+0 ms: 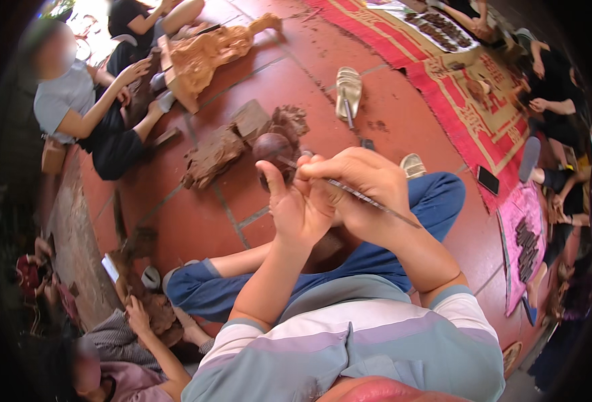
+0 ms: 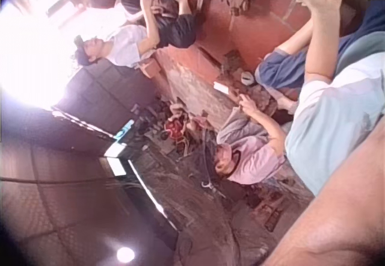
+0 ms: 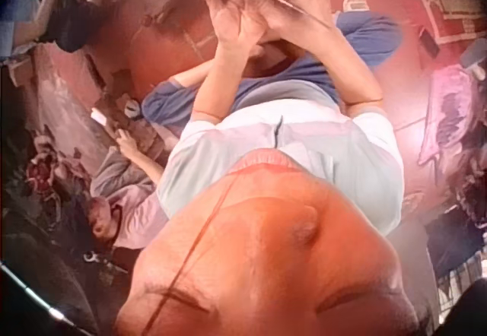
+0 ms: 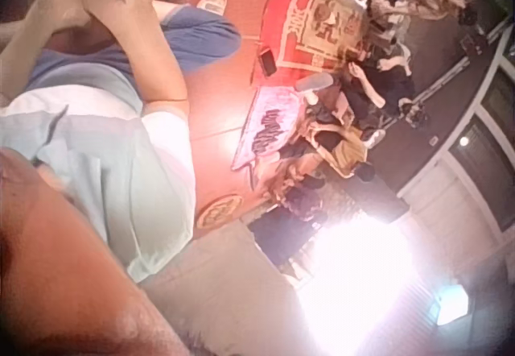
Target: The person carves a small wooden object using a knife, holding the object in their left hand and shaping it with the tool in their right hand. The person occasionally rotates the object to access different sides.
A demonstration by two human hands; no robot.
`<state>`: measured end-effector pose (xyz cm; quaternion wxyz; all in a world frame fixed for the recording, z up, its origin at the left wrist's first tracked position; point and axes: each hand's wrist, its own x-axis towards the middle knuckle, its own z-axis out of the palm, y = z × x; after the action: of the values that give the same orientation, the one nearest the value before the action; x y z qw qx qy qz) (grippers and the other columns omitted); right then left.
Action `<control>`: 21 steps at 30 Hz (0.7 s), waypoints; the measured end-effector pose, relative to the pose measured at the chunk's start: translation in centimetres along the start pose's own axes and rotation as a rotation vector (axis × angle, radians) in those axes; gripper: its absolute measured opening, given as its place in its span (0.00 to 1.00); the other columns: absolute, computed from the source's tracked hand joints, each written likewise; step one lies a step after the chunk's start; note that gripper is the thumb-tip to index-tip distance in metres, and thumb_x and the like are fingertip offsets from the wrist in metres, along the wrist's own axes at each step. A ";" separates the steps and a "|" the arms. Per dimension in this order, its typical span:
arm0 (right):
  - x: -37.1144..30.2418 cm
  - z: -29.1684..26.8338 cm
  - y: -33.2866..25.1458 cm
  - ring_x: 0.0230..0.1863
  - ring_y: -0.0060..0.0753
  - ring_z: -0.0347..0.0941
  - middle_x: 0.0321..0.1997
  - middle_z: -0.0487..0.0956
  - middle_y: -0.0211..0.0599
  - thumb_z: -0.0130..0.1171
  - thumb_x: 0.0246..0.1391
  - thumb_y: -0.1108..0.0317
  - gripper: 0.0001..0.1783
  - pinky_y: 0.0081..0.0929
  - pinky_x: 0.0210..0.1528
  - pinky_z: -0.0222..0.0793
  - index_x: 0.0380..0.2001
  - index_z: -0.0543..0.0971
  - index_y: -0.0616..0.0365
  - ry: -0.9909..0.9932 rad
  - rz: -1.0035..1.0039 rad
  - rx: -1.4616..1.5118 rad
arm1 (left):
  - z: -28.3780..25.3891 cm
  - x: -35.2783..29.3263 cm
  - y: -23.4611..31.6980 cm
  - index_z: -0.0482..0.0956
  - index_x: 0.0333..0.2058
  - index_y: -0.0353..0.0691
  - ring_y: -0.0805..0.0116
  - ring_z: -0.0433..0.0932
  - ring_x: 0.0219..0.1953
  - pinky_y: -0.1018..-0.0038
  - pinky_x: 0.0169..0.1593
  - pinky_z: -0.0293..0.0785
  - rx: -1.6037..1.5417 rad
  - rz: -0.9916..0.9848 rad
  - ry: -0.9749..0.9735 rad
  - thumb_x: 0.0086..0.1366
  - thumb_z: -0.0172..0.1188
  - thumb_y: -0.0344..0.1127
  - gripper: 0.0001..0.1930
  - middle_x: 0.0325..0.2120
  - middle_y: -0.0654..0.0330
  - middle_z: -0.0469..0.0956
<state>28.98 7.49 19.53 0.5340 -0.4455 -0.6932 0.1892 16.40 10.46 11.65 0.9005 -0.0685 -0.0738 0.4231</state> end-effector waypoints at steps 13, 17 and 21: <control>-0.7 0.2 2.8 0.31 0.39 0.78 0.30 0.80 0.38 0.63 0.48 0.72 0.09 0.28 0.34 0.72 0.35 0.82 0.57 0.143 0.129 0.099 | 0.1 -0.3 -0.1 0.57 0.63 0.35 0.64 0.75 0.50 0.68 0.54 0.76 0.046 0.114 0.118 0.58 0.52 0.70 0.48 0.58 0.53 0.67; -0.9 1.6 4.0 0.30 0.37 0.77 0.28 0.80 0.37 0.63 0.49 0.72 0.09 0.28 0.33 0.72 0.36 0.82 0.56 0.177 0.142 0.144 | 0.2 0.0 0.0 0.64 0.59 0.34 0.66 0.77 0.47 0.71 0.51 0.77 0.001 0.146 0.137 0.58 0.53 0.69 0.45 0.53 0.54 0.71; -1.8 0.9 3.6 0.31 0.31 0.78 0.30 0.81 0.38 0.65 0.48 0.72 0.09 0.25 0.33 0.72 0.35 0.83 0.57 0.150 0.174 0.322 | -1.0 -0.3 0.5 0.69 0.54 0.34 0.67 0.78 0.44 0.74 0.48 0.80 0.063 0.092 0.032 0.58 0.53 0.68 0.41 0.48 0.55 0.75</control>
<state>29.72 8.07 15.54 0.6302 -0.4255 -0.5711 0.3093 16.05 10.45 10.53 0.8829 -0.0501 -0.0429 0.4649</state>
